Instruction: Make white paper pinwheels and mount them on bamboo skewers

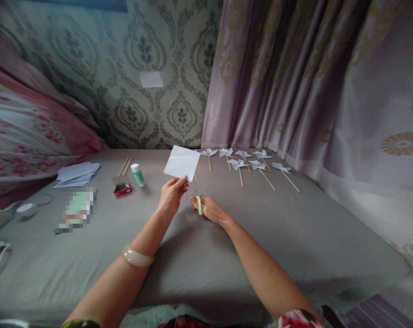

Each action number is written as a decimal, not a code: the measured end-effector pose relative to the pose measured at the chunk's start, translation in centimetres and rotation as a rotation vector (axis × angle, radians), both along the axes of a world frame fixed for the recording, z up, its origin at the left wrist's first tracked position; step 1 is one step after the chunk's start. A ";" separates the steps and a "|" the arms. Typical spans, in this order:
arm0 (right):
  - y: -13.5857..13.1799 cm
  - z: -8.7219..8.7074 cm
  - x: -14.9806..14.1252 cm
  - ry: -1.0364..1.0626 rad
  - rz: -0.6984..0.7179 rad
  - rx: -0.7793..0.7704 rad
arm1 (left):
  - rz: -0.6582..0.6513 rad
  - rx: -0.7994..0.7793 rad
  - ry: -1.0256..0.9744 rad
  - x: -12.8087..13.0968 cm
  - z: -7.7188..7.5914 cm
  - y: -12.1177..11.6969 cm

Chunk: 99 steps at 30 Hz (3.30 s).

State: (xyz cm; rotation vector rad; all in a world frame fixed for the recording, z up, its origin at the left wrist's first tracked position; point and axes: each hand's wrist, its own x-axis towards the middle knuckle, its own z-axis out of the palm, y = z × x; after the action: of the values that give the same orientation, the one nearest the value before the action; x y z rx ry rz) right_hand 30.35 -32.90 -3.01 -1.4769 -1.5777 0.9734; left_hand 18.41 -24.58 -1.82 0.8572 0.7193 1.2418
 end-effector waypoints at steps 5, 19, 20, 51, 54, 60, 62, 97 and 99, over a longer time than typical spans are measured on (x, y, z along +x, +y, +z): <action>0.0 0.2 0.0 0.004 -0.004 0.026 | -0.020 -0.014 -0.009 0.1 0.1 -0.3; -0.3 0.5 -0.1 0.096 -0.045 0.026 | -0.072 -0.053 -0.016 0.3 0.1 -0.8; -0.3 0.5 -0.1 0.100 -0.048 0.025 | -0.072 -0.052 -0.014 0.3 0.1 -0.8; 0.5 -1.0 -0.4 0.152 -0.199 0.015 | -0.057 -0.024 0.017 0.1 0.5 -0.9; 0.6 -1.1 -0.4 0.138 -0.218 0.017 | -0.057 -0.022 0.012 0.1 0.6 -1.0; 0.6 -1.1 -0.4 0.100 -0.232 0.015 | -0.061 -0.005 0.019 0.1 0.4 -0.9; 0.6 -0.9 -0.5 0.106 -0.241 0.014 | -0.063 -0.001 0.026 0.1 0.4 -0.8; 0.5 0.1 -0.3 0.238 -0.323 0.018 | -0.173 -0.018 0.016 1.1 0.3 -2.1; 0.5 0.1 -0.3 0.243 -0.328 0.013 | -0.172 -0.018 0.015 1.2 0.3 -2.1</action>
State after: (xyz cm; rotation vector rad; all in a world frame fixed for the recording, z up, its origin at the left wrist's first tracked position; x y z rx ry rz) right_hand 30.00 -32.45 -2.94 -1.4882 -1.1253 0.9085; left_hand 19.56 -26.66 -1.56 0.8955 0.6540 1.0751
